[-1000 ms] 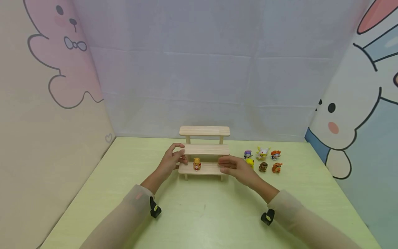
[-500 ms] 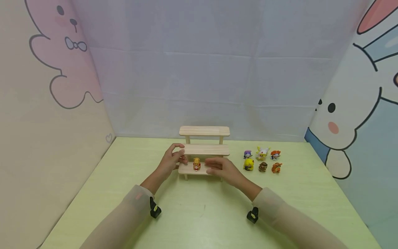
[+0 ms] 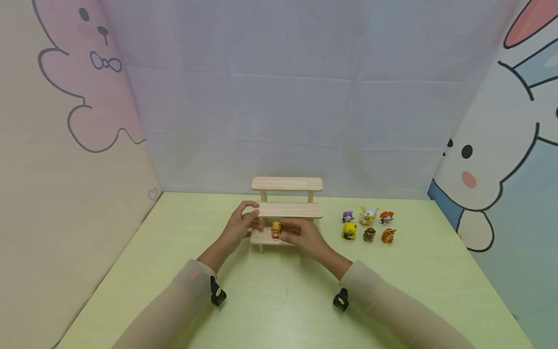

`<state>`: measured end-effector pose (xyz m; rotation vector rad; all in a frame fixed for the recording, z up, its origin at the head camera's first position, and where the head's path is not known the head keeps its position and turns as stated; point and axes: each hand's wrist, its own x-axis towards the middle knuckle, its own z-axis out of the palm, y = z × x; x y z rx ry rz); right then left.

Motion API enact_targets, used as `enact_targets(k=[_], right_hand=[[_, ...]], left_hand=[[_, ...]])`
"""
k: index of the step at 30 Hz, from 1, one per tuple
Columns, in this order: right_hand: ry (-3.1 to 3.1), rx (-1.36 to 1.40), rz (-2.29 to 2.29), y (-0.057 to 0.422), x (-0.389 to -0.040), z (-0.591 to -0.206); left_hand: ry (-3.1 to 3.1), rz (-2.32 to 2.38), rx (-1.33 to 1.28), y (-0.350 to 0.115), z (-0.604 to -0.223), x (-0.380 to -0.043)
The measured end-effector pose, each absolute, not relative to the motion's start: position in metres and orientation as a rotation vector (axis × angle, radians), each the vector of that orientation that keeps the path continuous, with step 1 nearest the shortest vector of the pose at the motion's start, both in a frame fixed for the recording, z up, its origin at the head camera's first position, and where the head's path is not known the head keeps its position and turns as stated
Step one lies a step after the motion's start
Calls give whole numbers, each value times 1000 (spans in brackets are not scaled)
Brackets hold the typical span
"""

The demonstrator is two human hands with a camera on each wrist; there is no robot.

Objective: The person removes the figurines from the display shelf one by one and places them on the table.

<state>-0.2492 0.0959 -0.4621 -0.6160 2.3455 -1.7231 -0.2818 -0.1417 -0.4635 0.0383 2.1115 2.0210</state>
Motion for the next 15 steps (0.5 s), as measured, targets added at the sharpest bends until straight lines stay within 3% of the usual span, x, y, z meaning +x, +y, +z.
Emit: enact_targets(k=[15], right_hand=[[2518, -442, -1880, 72, -245, -471]], left_hand=[[2122, 2023, 25, -141, -464, -281]])
